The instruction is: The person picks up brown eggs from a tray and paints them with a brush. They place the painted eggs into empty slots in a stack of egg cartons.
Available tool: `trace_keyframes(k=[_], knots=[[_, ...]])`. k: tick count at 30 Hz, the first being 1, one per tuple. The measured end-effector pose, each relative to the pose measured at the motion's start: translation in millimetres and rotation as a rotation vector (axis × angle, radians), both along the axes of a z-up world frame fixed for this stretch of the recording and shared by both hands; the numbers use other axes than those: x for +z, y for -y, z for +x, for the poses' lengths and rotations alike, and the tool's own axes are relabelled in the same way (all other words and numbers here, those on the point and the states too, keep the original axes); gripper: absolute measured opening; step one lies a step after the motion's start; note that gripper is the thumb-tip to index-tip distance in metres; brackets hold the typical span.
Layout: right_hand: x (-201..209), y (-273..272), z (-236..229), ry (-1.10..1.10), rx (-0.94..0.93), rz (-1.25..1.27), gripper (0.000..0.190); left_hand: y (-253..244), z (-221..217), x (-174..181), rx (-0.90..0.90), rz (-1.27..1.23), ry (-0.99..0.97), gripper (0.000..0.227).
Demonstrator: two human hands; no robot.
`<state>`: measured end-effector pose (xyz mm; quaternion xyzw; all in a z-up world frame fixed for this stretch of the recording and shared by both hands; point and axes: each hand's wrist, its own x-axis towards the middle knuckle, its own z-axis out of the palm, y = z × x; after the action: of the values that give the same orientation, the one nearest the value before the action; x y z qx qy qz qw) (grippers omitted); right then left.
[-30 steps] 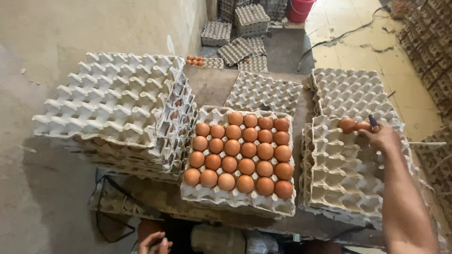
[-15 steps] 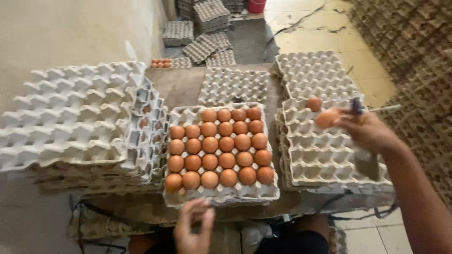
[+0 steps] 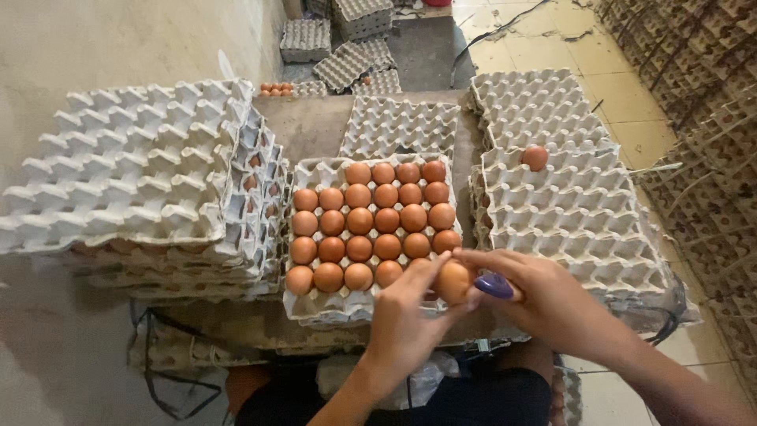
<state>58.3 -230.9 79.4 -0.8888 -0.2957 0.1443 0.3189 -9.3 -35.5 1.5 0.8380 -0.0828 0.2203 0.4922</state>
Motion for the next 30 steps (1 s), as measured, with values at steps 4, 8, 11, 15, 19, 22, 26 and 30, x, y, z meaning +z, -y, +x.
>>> trace_keyframes(k=[4,8,11,15,19,22,26,30], knots=[[28,12,2,0.064,-0.016,0.101,0.063,-26,-22,-7,-0.137,-0.47,-0.088,0.057],[8,52,-1,0.046,-0.402,-0.311,0.048,-41,-49,-23,0.031,-0.354,-0.095,0.057],[-2,59,-17,-0.209,-0.41,0.356,0.037,-40,-59,-20,0.075,-0.472,-0.117,0.055],[-44,85,-7,-0.025,-0.208,0.715,0.064,-35,-65,-22,0.156,-0.413,-0.031,0.052],[13,15,-18,0.382,-0.337,0.136,0.018,-35,-71,-15,0.171,-0.316,0.045,0.056],[16,15,-25,0.23,-0.399,0.395,0.017,-36,-72,-15,0.183,-0.337,0.039,0.06],[-10,41,-16,-0.075,-0.073,0.621,0.04,-34,-71,-27,0.138,-0.432,-0.056,0.055],[-16,35,-40,0.409,-0.338,0.494,0.024,-33,-73,-33,0.112,-0.475,-0.076,0.067]])
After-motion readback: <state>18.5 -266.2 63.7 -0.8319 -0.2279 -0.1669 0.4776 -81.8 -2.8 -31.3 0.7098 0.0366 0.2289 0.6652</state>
